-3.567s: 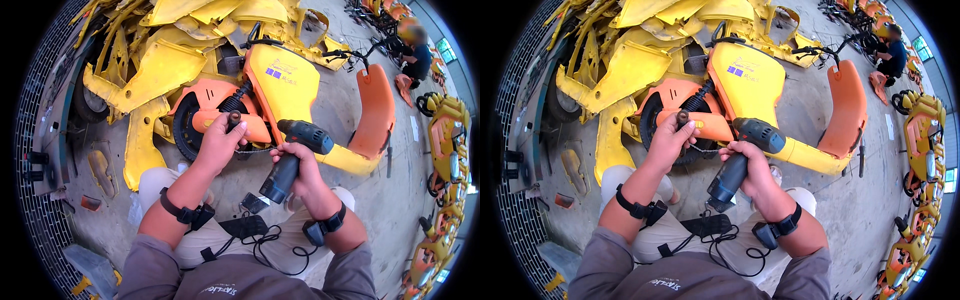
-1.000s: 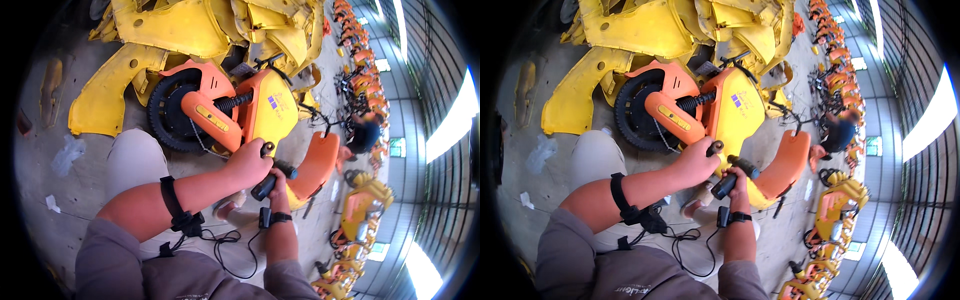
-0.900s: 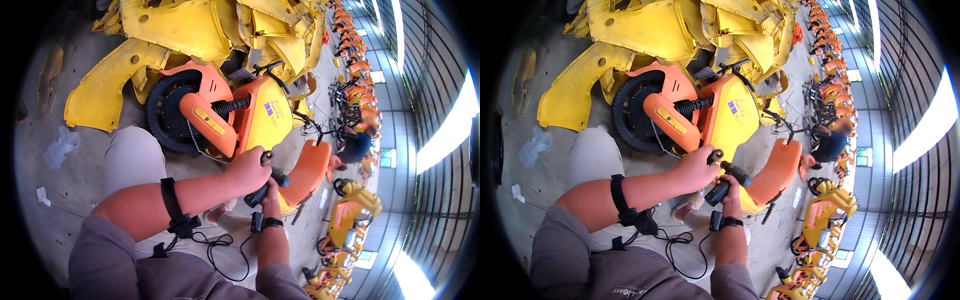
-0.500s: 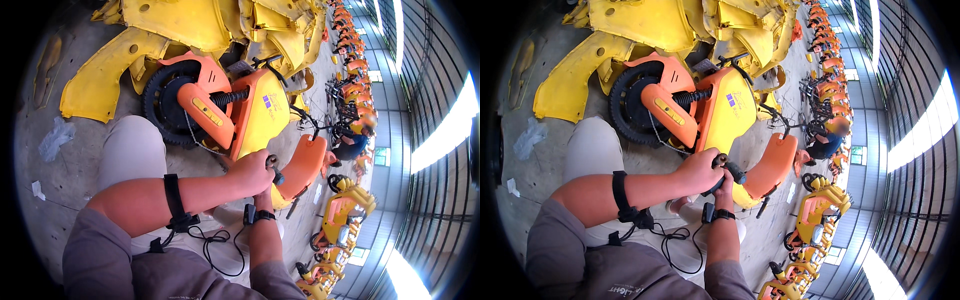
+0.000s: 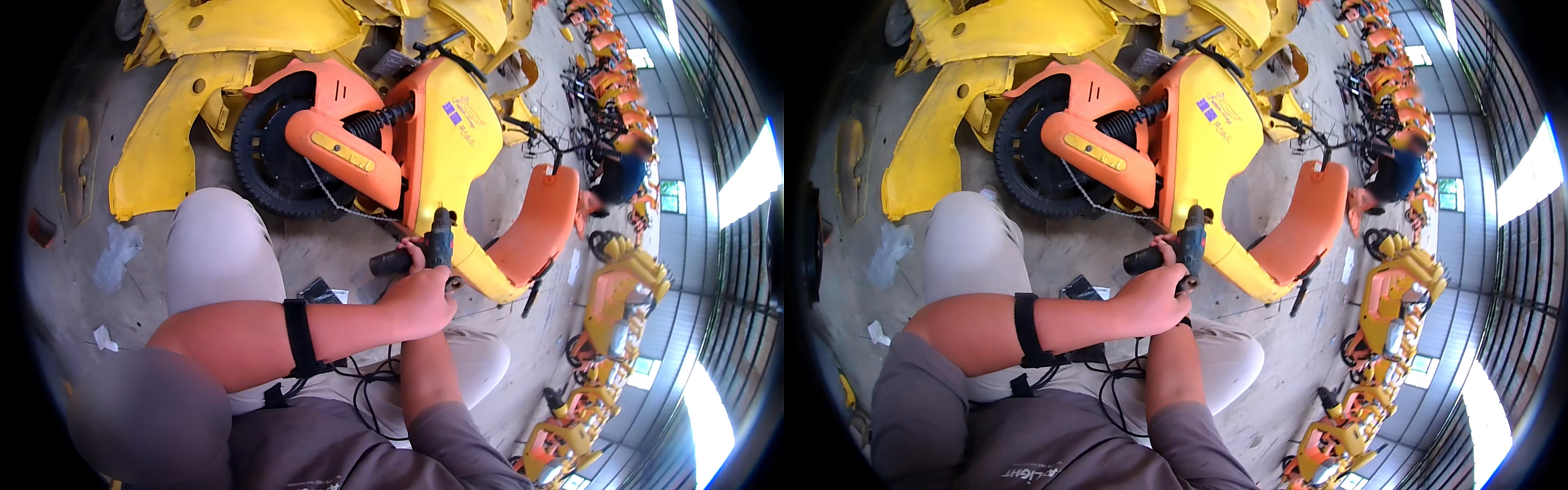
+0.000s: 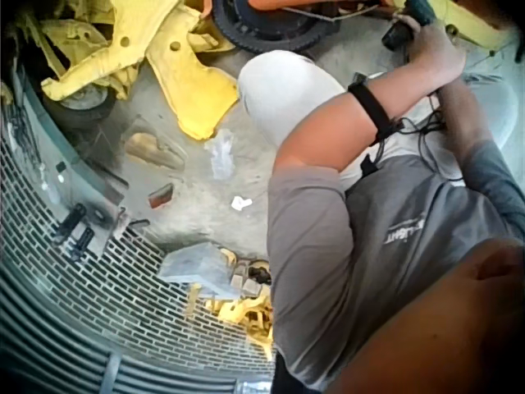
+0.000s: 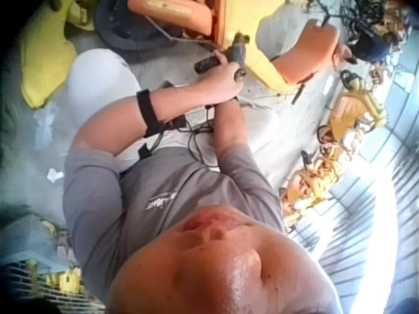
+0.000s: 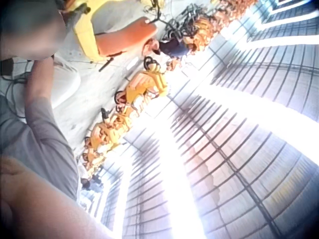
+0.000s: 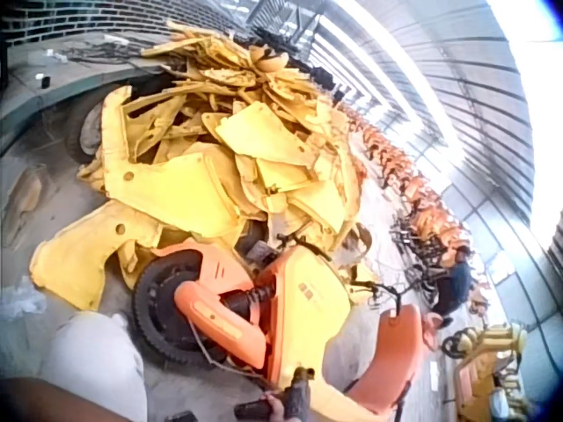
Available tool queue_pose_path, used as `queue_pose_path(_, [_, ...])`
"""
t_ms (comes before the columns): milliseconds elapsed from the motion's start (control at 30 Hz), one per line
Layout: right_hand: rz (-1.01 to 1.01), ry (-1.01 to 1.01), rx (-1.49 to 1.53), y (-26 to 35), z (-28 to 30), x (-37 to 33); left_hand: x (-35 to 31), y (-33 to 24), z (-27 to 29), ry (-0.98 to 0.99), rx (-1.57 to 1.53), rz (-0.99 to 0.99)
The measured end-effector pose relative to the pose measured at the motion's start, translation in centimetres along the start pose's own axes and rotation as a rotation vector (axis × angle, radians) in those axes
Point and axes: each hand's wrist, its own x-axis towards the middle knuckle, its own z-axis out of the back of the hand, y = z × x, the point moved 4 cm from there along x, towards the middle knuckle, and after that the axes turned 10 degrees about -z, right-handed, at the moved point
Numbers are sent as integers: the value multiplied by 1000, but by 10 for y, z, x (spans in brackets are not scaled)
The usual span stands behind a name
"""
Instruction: The person uses a power drill and their hands to remove components from a yellow scooter frame, handling a bracket and wires.
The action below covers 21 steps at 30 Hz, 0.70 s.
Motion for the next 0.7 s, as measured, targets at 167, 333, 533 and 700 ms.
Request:
queue_pose_path(167, [119,-43,-77,-13,-19,13,10,4,-9,-17,48,-32])
queue_pose_path(333, [198,-54,-134,-20,-38,25,20,9,-12,-25,0,-28])
queue_pose_path(533, [220,-51,-150,-22,-56,40,21,11,-15,-60,53,-85])
queue_pose_path(700, [72,1,-56,-21,-66,52,17,-3,-7,29,-2,22])
